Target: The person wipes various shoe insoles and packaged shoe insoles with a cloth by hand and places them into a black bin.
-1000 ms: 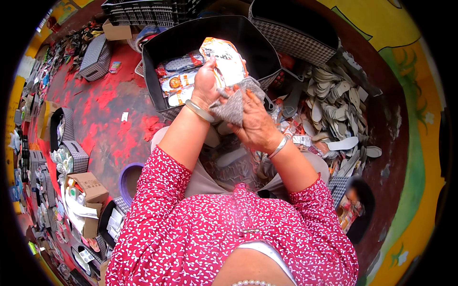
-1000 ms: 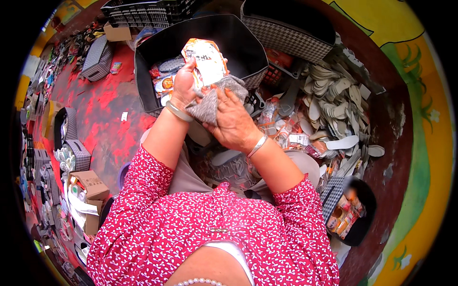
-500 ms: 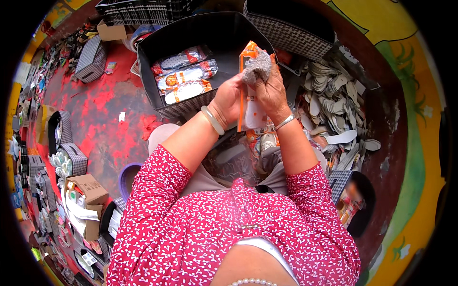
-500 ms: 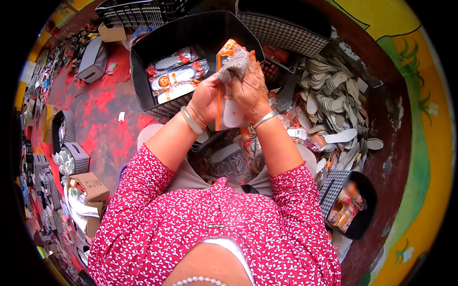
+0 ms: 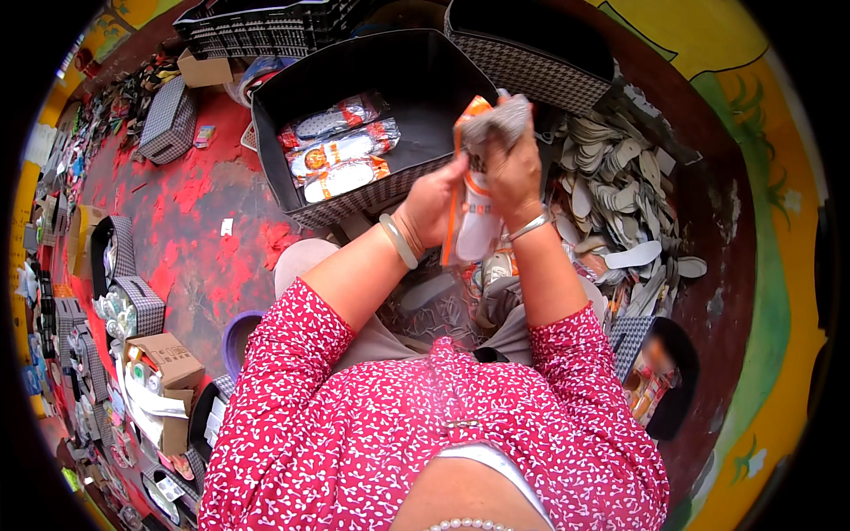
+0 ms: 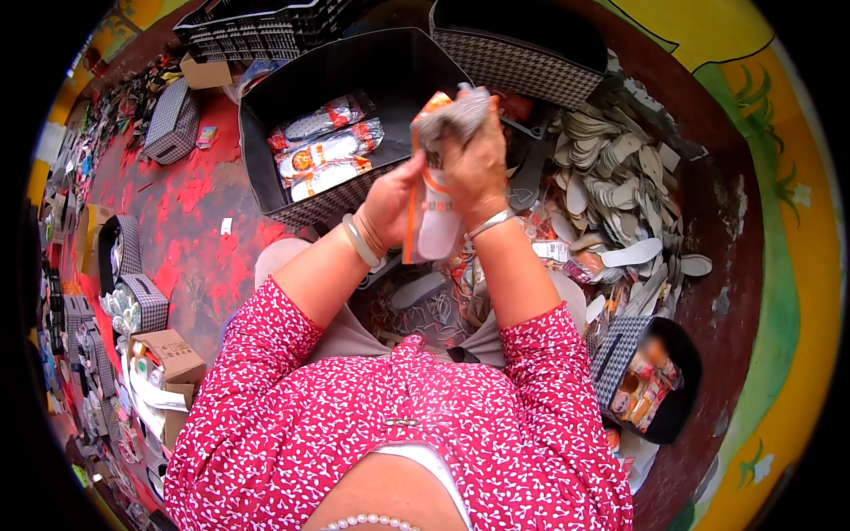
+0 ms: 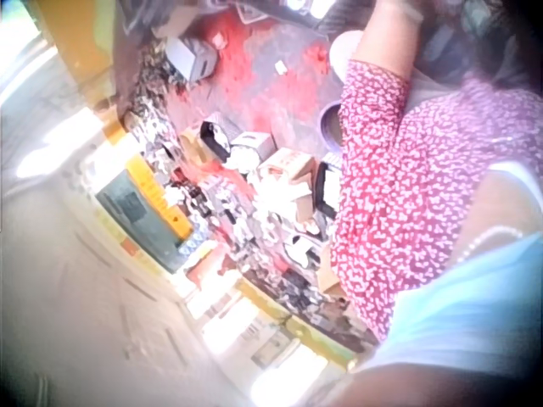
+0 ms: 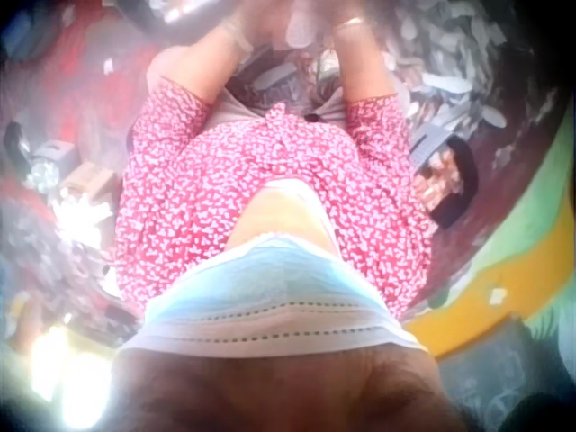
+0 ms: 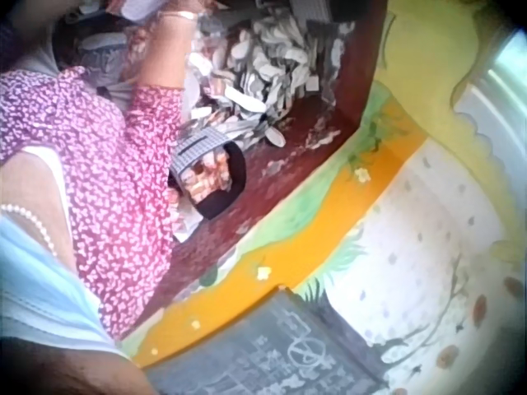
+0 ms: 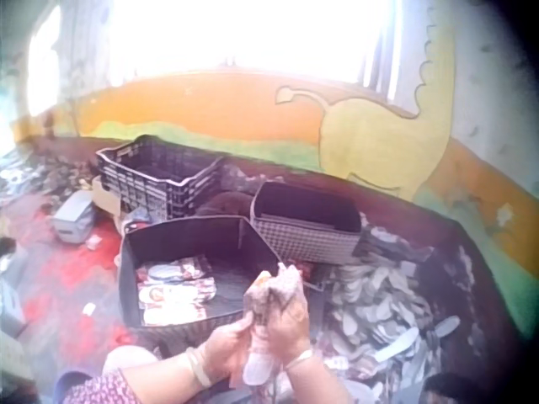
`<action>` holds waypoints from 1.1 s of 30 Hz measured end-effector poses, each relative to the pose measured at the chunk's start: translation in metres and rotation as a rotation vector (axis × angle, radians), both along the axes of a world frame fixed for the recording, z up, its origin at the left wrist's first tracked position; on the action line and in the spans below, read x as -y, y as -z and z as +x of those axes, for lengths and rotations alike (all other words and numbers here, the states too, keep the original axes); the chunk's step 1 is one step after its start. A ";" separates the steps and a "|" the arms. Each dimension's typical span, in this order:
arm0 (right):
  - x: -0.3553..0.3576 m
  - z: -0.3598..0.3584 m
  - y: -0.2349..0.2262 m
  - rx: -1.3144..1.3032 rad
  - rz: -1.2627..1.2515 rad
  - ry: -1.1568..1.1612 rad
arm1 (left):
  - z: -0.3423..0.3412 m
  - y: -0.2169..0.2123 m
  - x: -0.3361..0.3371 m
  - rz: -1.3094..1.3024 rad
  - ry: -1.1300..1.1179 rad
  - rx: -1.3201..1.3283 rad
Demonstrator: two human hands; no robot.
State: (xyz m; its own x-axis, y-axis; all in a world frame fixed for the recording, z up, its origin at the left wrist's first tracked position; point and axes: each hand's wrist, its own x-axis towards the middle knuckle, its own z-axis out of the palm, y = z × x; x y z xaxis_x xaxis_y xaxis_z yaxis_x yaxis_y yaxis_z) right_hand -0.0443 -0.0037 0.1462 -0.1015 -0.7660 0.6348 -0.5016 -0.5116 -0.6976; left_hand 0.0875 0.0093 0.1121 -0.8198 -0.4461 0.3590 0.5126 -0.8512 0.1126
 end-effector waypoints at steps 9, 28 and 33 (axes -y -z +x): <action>0.017 -0.069 -0.009 1.370 0.555 -0.430 | 0.017 -0.034 0.005 -0.019 -0.279 0.238; -0.016 -0.031 -0.018 1.143 0.447 -0.605 | 0.013 -0.016 0.014 -0.527 -0.542 0.671; -0.012 -0.046 -0.007 1.186 0.479 -0.411 | 0.011 -0.017 0.013 -0.624 -0.457 0.792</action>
